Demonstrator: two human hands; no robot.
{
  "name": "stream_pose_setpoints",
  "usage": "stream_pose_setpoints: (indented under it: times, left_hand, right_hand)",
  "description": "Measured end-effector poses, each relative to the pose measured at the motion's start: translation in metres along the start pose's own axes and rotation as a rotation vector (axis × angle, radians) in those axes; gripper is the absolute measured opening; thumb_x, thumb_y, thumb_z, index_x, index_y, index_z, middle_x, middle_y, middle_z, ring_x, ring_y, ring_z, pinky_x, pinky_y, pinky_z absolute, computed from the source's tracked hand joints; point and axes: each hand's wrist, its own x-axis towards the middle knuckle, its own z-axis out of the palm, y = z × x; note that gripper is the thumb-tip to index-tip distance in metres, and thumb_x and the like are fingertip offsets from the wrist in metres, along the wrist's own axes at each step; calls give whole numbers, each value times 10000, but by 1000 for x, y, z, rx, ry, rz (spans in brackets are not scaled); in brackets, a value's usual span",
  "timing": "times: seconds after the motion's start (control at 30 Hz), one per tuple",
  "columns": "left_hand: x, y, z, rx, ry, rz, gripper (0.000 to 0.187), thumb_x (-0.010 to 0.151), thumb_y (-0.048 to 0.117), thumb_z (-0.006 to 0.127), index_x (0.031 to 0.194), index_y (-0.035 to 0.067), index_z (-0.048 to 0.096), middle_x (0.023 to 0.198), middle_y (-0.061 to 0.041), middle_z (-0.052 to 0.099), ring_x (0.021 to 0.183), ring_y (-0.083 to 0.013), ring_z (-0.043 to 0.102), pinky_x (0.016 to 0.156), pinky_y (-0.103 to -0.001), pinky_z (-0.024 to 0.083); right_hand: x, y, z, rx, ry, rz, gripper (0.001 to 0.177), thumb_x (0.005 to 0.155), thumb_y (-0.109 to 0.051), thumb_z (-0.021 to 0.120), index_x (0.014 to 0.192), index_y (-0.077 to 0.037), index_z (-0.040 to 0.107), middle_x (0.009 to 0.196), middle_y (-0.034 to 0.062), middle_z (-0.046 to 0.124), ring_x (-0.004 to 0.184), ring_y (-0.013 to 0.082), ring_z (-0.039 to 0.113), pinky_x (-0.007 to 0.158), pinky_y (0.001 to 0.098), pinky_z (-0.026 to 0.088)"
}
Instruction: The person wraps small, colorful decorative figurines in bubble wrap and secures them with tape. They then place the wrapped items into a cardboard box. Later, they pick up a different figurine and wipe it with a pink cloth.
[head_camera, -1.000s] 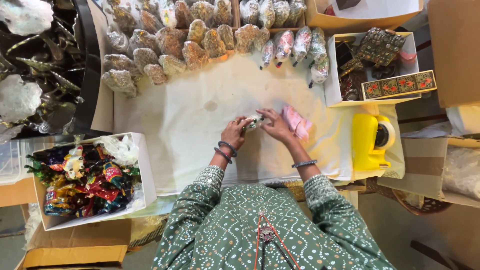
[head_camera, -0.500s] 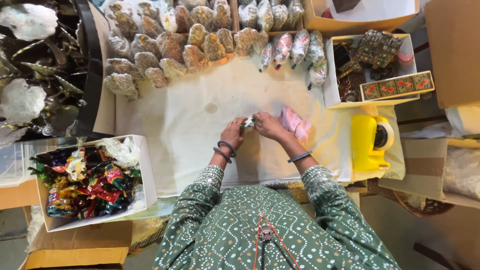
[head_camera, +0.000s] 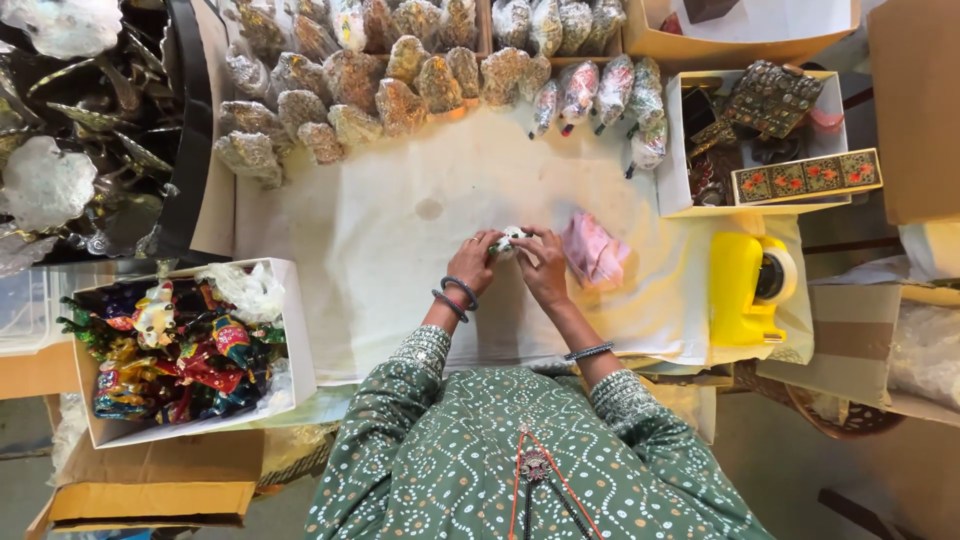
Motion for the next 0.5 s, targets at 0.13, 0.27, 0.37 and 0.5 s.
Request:
stream_pose_setpoints:
  times: [0.13,0.27,0.37,0.5]
  left_hand:
    - [-1,-1,0,-8,37,41,395,917,94,637,1290,217,592,1310,-8,615,1129,-300,618,906,-428,545]
    - [0,4,-5,17,-12,-1,391,929,92,621,1291,235,591,1311,26,616,1116,-280,625,900,-418,551]
    - [1,5,-5,28,-30,-18,389,930,99,621,1292,239,590,1311,35,613,1110,-272,626,897,-415,553]
    - [0,3,-3,26,-28,-28,382,927,116,625,1288,237,590,1312,35,611,1108,-270,625,897,-414,555]
  right_hand:
    - [-5,-12,-1,13,49,-15,306,802,8,758,1059,-154,791,1170,58,682,1092,272,594,938,412,474]
    - [-2,-22,-5,-11,119,-43,200,861,-13,760,1027,-124,764,1062,47,657,1074,273,585,916,388,489]
    - [-3,-25,-5,-63,126,-94,168,862,2,746,1003,-90,742,1031,65,640,1047,291,577,910,406,477]
    - [-9,-23,-3,-112,125,-121,164,857,18,731,998,-61,701,1039,85,630,1022,302,570,911,424,473]
